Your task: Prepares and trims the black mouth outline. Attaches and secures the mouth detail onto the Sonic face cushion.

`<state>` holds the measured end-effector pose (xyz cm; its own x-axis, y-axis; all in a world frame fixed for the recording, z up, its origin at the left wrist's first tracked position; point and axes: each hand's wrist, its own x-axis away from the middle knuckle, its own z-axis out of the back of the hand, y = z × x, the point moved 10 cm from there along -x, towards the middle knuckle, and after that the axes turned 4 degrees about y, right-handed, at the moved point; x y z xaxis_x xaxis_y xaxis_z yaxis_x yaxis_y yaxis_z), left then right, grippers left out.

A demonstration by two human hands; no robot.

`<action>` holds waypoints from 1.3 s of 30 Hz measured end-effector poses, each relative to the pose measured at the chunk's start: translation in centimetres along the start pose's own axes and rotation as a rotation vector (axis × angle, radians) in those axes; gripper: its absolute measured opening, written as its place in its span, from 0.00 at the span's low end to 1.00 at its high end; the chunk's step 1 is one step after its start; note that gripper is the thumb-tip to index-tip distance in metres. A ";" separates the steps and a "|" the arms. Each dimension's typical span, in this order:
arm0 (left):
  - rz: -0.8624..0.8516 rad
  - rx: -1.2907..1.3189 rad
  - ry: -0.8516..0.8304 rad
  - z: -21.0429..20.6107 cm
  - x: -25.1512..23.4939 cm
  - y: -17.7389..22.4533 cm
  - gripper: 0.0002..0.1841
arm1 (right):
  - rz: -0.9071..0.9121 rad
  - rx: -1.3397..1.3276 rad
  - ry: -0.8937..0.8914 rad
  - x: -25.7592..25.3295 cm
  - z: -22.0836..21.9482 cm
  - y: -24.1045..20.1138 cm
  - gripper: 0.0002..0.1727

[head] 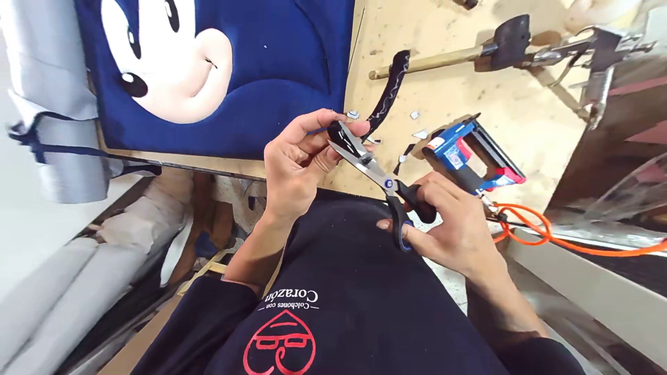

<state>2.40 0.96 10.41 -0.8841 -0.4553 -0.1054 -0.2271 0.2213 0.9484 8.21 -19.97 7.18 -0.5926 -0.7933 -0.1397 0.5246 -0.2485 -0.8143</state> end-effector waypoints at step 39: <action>0.169 0.085 0.224 0.2 3.9 -3.8 0.16 | -0.482 0.530 0.048 5.6 -4.6 16.0 0.26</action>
<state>-0.27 -1.52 6.30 -0.8025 -0.5824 0.1299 -0.1258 0.3780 0.9172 10.50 -25.80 -9.25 -0.8530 -0.5051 0.1315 0.4169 -0.8109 -0.4106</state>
